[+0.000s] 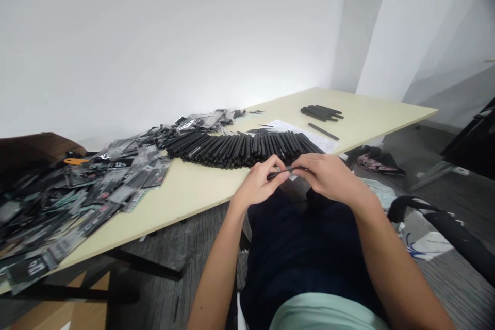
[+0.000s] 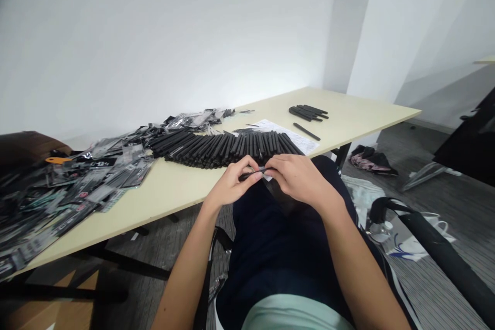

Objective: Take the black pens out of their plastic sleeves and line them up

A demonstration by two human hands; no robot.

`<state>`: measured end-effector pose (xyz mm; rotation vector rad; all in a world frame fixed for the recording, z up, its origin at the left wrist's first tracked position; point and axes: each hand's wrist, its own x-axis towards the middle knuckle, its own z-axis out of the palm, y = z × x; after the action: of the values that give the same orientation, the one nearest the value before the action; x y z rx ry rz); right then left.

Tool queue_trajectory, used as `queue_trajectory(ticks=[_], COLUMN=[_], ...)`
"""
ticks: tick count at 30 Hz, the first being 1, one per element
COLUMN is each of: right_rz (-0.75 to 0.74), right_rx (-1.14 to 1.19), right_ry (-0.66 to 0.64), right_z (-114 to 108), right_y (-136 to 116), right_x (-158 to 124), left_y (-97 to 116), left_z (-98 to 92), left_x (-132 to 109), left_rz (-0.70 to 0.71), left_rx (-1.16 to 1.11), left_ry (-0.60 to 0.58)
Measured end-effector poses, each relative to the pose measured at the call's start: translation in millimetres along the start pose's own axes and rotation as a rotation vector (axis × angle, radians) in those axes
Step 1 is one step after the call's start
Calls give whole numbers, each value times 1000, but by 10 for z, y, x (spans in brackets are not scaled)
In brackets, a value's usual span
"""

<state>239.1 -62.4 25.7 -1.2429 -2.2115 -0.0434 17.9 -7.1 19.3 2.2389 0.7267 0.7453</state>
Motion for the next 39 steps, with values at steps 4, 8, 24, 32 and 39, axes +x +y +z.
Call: queue_trajectory(ticks=[4, 8, 24, 32, 39], right_rz=[-16, -27, -31, -61, -17], right_rx=[19, 31, 34, 74, 77], right_ry=[-4, 17, 52, 91, 109], right_z=[1, -2, 19, 38, 23], right_y=[0, -12, 45, 22, 51], right_x=[-1, -2, 8, 19, 14], left_y=[8, 5, 5, -3, 12], left_z=[-8, -7, 4, -6, 20], left_x=[22, 37, 7, 25, -1], left_rz=[25, 26, 6, 23, -29], left_rx=[80, 145, 25, 137, -45], left_ry=[-11, -21, -9, -13, -3])
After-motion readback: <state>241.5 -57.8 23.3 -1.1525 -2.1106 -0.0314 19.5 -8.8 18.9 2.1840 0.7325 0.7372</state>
